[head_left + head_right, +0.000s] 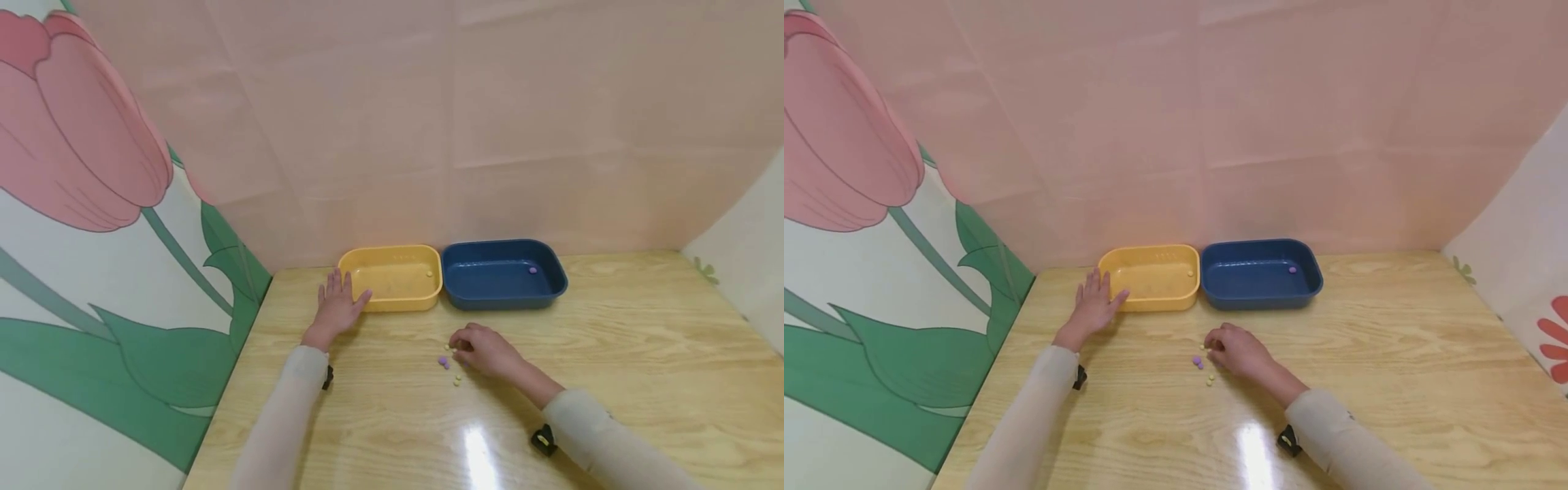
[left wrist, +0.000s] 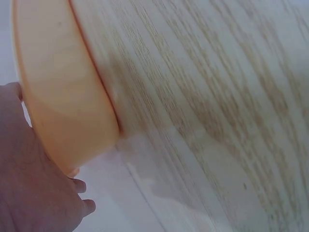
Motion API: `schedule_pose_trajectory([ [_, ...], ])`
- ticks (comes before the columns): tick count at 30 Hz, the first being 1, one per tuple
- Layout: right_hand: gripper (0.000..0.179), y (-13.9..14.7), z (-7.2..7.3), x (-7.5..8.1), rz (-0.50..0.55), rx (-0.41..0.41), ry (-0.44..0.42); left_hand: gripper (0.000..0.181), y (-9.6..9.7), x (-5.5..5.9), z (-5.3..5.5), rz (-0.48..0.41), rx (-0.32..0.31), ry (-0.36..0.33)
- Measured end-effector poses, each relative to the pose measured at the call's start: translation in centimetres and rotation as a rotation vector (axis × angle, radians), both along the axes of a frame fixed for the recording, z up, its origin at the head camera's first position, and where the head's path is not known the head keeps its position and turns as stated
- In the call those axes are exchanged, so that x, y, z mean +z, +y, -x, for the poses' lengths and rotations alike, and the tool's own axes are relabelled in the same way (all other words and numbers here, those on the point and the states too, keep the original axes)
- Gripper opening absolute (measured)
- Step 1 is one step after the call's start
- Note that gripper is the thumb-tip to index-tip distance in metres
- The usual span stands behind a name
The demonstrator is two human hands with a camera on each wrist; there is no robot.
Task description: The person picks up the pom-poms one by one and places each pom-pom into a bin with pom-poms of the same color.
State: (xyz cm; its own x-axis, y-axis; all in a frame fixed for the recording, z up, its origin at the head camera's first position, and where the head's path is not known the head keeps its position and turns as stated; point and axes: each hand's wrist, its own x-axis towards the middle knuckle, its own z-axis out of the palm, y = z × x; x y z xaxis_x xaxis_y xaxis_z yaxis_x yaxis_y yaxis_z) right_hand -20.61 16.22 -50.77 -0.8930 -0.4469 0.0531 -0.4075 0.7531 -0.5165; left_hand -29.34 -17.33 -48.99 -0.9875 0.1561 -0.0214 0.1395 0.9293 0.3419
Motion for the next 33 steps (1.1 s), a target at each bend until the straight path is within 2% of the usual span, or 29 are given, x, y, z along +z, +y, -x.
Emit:
schedule_pose_trajectory([
  [7,0.009,-0.2,0.0,0.1,-0.003,0.001,0.046,0.089,0.4,0.2,0.1,-0.003,-0.003,-0.002],
  [18,0.001,-0.6,-0.1,1.7,0.011,-0.019,-0.022,0.088,0.4,0.4,-0.2,-0.013,-0.003,0.008],
  [22,0.004,-0.8,0.2,2.2,0.01,-0.013,0.009,0.088,0.2,0.3,-0.2,-0.001,-0.002,0.014],
  [29,0.004,-1.2,0.9,3.0,0.031,-0.004,0.004,0.083,0.1,0.3,-0.3,-0.01,0.003,0.024],
  [33,0.004,-1.4,1.4,3.5,0.041,0.02,0.049,0.083,0.2,0.3,-0.2,-0.026,0.001,0.019],
])
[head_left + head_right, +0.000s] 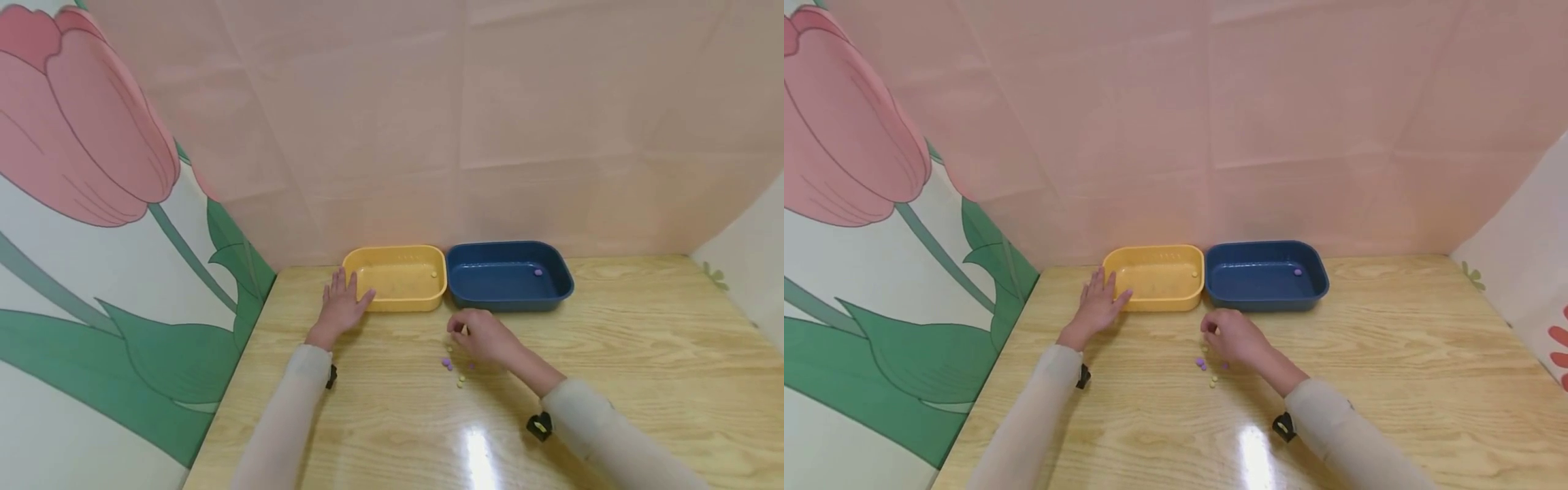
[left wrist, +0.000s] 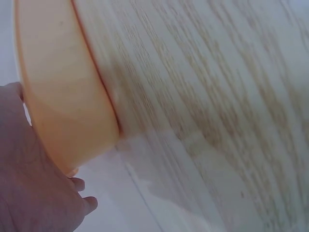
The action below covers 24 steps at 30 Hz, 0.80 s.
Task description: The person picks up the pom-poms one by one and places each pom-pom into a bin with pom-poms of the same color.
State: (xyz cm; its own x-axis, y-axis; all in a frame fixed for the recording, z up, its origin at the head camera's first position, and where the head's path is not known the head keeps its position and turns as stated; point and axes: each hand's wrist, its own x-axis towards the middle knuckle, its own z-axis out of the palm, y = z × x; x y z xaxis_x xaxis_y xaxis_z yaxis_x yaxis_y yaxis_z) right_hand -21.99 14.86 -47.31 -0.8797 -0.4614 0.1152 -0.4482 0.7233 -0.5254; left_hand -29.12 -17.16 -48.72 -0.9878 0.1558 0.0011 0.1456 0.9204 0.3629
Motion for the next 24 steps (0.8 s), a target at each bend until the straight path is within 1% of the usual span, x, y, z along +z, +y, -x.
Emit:
schedule_pose_trajectory([
  [4,0.004,-0.3,0.5,0.4,0.008,0.014,0.047,0.091,0.0,-0.1,0.1,0.016,-0.004,-0.001],
  [6,0.004,-0.5,0.7,0.6,0.009,0.014,0.056,0.093,0.0,-0.1,0.1,0.026,-0.007,0.004],
  [8,0.004,-0.9,0.9,0.8,0.011,0.012,0.056,0.095,0.0,-0.1,0.1,0.041,-0.004,0.007],
  [16,0.005,-1.9,1.8,1.8,0.032,0.006,0.056,0.092,-0.1,-0.1,0.2,0.04,0.011,0.0],
  [21,0.005,-2.4,2.5,2.4,0.059,-0.021,0.025,0.093,-0.2,-0.2,0.2,0.041,0.012,-0.001],
  [24,0.005,-2.7,3.2,2.7,0.084,-0.041,0.008,0.093,-0.1,-0.3,0.2,0.033,0.008,-0.006],
])
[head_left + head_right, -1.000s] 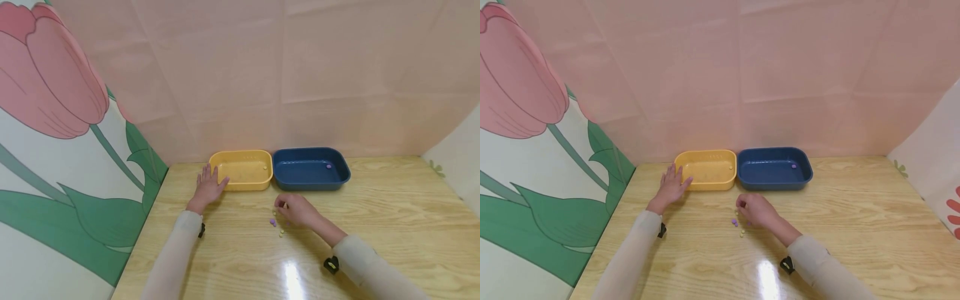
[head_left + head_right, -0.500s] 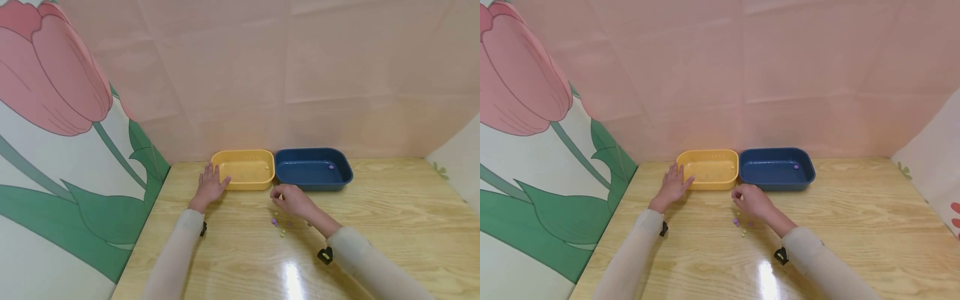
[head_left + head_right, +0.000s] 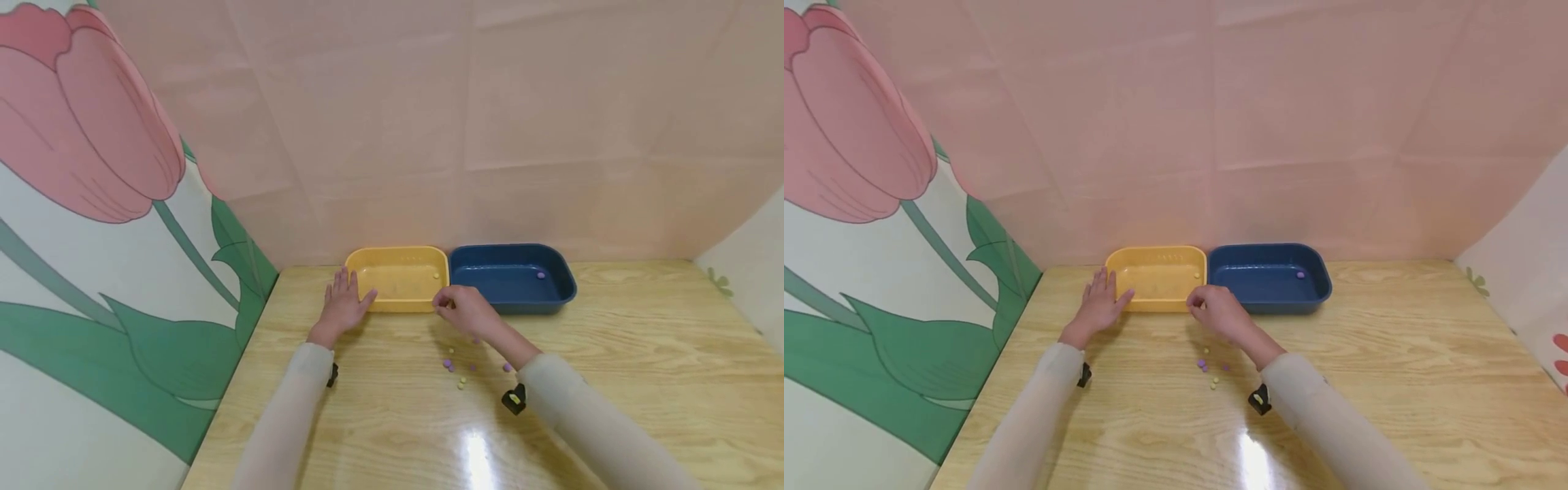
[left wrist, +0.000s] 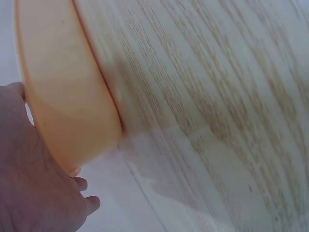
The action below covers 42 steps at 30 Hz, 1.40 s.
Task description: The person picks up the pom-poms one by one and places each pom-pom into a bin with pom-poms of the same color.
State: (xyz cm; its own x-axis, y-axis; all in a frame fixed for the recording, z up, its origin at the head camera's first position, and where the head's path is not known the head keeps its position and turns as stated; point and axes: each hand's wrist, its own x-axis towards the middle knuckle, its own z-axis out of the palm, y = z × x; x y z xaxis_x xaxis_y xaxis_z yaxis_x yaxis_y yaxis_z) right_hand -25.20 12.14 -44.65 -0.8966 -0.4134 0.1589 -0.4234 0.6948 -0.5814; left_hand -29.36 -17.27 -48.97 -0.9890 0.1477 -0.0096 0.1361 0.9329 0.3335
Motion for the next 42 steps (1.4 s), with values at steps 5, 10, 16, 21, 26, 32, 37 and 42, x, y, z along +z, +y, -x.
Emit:
schedule_pose_trajectory([
  [5,0.01,-0.8,1.4,0.1,0.028,-0.041,-0.064,0.092,0.0,-0.2,0.2,0.002,-0.002,0.003],
  [10,0.012,-1.4,2.6,-0.2,0.046,-0.077,-0.099,0.089,-0.1,-0.4,0.3,-0.012,0.0,0.005],
  [16,0.014,-1.9,3.8,-0.3,0.065,-0.102,-0.091,0.087,0.0,-0.3,0.4,-0.003,0.001,0.002],
  [21,0.017,-2.2,4.5,-0.3,0.058,-0.135,-0.081,0.088,0.1,-0.1,0.3,0.025,0.006,-0.007],
  [26,0.02,-2.6,5.3,-0.6,0.056,-0.156,-0.071,0.087,0.1,0.0,0.3,0.018,0.008,-0.011],
  [32,0.021,-3.0,6.1,-0.8,0.047,-0.158,-0.074,0.093,0.1,0.2,0.2,0.037,0.008,-0.01],
  [37,0.019,-3.1,6.6,-0.9,0.049,-0.179,-0.078,0.092,0.1,0.4,0.2,0.022,0.004,-0.013],
  [42,0.018,-3.4,7.0,-1.2,0.063,-0.183,-0.093,0.093,0.1,0.4,0.1,0.027,0.004,-0.028],
])
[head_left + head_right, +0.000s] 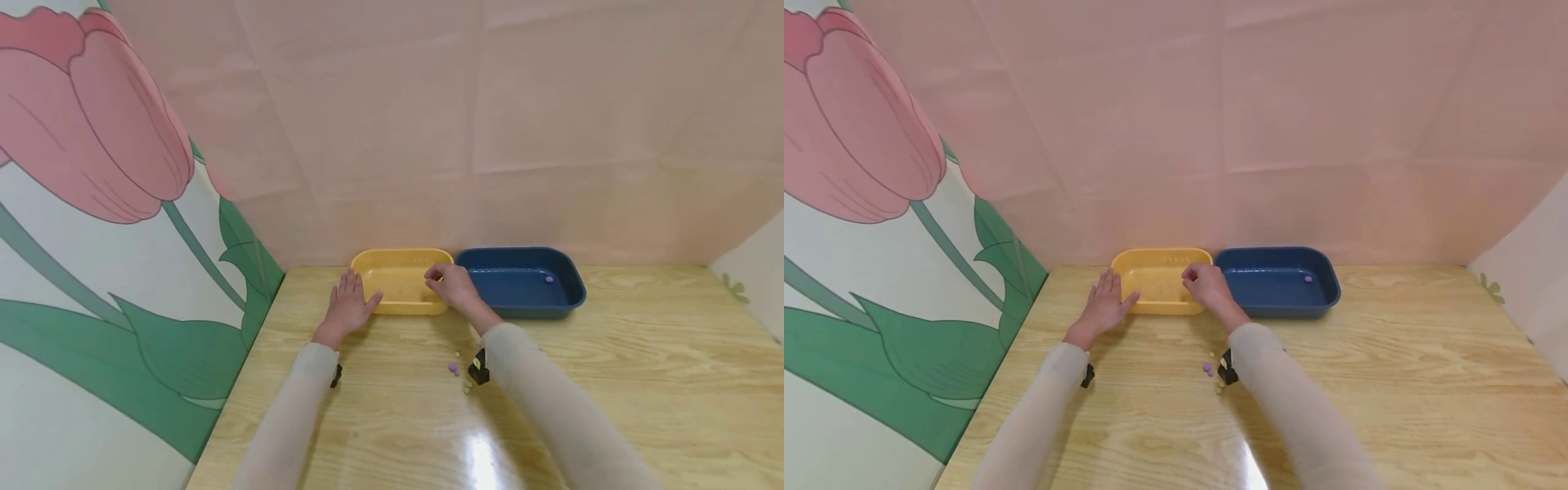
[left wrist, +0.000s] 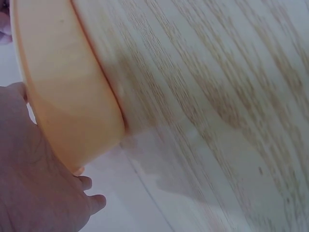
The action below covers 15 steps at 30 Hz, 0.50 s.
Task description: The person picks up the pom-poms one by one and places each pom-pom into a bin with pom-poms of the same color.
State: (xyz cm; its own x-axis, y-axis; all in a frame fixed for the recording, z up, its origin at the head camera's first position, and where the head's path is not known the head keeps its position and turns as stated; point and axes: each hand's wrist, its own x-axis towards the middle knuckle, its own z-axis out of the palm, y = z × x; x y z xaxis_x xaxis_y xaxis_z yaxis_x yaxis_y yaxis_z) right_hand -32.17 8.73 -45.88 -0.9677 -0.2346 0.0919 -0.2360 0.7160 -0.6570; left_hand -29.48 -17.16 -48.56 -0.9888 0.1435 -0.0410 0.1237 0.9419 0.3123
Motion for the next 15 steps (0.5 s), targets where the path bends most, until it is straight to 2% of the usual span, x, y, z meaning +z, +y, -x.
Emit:
schedule_pose_trajectory([
  [8,0.037,0.1,0.3,0.7,0.057,-0.036,-0.009,0.089,0.1,-0.2,-0.1,-0.002,0.009,-0.01],
  [12,0.037,0.5,0.1,1.3,0.099,-0.061,-0.024,0.093,0.2,0.1,-0.1,0.0,0.006,-0.019],
  [15,0.036,0.8,-0.3,1.5,0.132,-0.043,-0.032,0.092,0.2,0.2,-0.2,0.012,0.007,-0.011],
])
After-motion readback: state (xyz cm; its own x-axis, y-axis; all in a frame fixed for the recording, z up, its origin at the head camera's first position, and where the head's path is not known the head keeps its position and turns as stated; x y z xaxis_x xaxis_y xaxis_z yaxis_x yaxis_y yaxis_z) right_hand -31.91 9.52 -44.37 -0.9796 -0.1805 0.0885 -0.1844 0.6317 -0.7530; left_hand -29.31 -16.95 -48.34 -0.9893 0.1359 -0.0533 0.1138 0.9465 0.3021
